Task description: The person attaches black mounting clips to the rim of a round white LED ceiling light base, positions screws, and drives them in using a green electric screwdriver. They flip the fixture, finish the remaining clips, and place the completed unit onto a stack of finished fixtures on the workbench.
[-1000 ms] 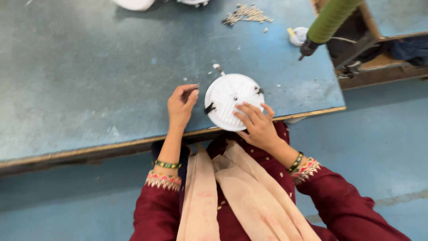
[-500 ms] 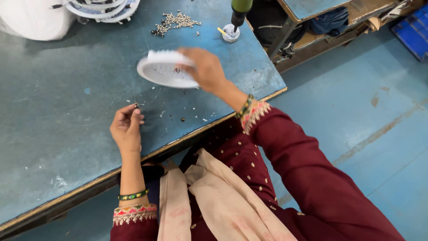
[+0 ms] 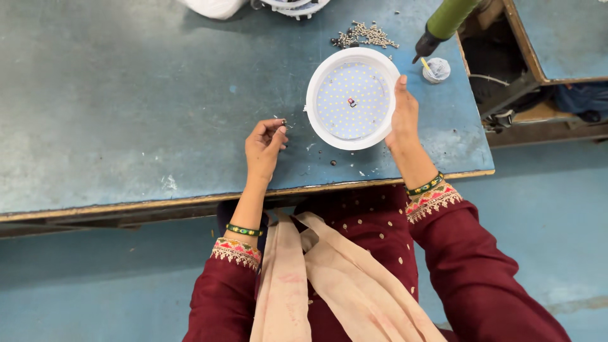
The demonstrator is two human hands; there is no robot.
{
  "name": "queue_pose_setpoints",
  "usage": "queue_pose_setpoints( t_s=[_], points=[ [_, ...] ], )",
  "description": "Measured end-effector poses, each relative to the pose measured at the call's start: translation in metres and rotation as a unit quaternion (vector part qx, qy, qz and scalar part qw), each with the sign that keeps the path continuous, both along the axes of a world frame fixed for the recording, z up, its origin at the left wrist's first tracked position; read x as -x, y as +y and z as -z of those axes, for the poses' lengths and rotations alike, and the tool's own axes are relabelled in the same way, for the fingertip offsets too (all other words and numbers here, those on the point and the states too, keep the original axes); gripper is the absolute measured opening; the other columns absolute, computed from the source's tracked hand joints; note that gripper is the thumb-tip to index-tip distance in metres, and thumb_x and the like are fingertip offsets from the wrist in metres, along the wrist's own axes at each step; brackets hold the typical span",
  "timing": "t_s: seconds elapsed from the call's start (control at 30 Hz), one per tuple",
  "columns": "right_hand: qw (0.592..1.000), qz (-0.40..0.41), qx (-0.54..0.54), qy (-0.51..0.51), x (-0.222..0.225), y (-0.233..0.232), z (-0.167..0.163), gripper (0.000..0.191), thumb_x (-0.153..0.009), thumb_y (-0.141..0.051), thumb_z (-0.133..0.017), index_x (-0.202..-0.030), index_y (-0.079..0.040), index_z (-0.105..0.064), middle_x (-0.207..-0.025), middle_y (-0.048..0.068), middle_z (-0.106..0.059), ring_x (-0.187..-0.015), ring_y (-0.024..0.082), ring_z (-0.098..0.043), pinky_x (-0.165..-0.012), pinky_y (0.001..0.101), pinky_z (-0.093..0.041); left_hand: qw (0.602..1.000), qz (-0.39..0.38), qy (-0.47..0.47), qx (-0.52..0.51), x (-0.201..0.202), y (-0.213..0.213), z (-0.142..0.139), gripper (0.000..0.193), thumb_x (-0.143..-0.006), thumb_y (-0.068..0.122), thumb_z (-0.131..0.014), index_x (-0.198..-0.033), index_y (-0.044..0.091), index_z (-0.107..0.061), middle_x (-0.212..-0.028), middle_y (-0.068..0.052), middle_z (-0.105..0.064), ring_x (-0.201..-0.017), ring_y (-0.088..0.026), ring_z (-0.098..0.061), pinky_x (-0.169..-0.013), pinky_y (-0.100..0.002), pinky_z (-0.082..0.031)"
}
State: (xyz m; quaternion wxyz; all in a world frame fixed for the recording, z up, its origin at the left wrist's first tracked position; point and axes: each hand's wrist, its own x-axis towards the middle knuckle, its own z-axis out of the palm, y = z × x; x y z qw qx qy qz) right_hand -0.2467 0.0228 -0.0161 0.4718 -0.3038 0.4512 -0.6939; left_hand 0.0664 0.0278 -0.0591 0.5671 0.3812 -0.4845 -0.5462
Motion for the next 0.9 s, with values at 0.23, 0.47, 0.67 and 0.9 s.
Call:
queue_pose_setpoints(
  t_s=[0.23, 0.47, 0.67, 0.9],
  points=[
    [0.984, 0.08, 0.065, 0.145, -0.009, 0.005, 0.006, 0.071, -0.106, -0.056, -0.062, -0.123, 0.012, -0.065, -0.112, 0.012, -0.064, -0.102, 0.017, -0.058, -0.09, 0.0342, -0.052, 1.0, 0.006, -0.017, 0.007, 0.002, 0.003, -0.009, 0.017, -0.098, 0.008, -0.069, -0.114, 0.003, -0.069, -0.096, 0.0, -0.068, -0.08, -0.007, -0.063, -0.068, -0.023, -0.053],
    [0.999, 0.021, -0.03, -0.04, -0.025, 0.031, 0.013, 0.066, -0.092, -0.054, -0.063, -0.124, 0.003, -0.061, -0.125, 0.014, -0.071, -0.114, 0.022, -0.071, -0.097, 0.0377, -0.061, 1.0, -0.002, -0.017, 0.0, 0.002, 0.002, -0.008, 0.018, -0.097, 0.009, -0.069, -0.114, 0.004, -0.069, -0.097, 0.0, -0.069, -0.079, -0.006, -0.064, -0.067, -0.022, -0.053],
    [0.976, -0.165, -0.128, -0.061, -0.055, 0.04, 0.001, 0.062, -0.1, -0.048, -0.062, -0.119, 0.012, -0.066, -0.111, 0.019, -0.074, -0.097, 0.024, -0.073, -0.087, 0.0395, -0.06, 0.986, -0.139, 0.089, 0.03, 0.0, -0.002, -0.001, 0.017, -0.1, 0.01, -0.069, -0.115, 0.003, -0.067, -0.096, -0.001, -0.068, -0.072, -0.006, -0.061, -0.064, -0.022, -0.051],
    [0.833, 0.046, 0.139, 0.534, -0.048, 0.05, -0.079, 0.035, -0.113, -0.035, -0.065, -0.134, -0.007, -0.068, -0.114, 0.01, -0.073, -0.099, 0.022, -0.071, -0.088, 0.0301, -0.055, 0.986, -0.156, 0.063, 0.014, -0.001, 0.0, 0.002, 0.019, -0.099, 0.012, -0.07, -0.116, 0.003, -0.068, -0.092, 0.001, -0.066, -0.073, -0.005, -0.06, -0.061, -0.021, -0.051]
  ],
)
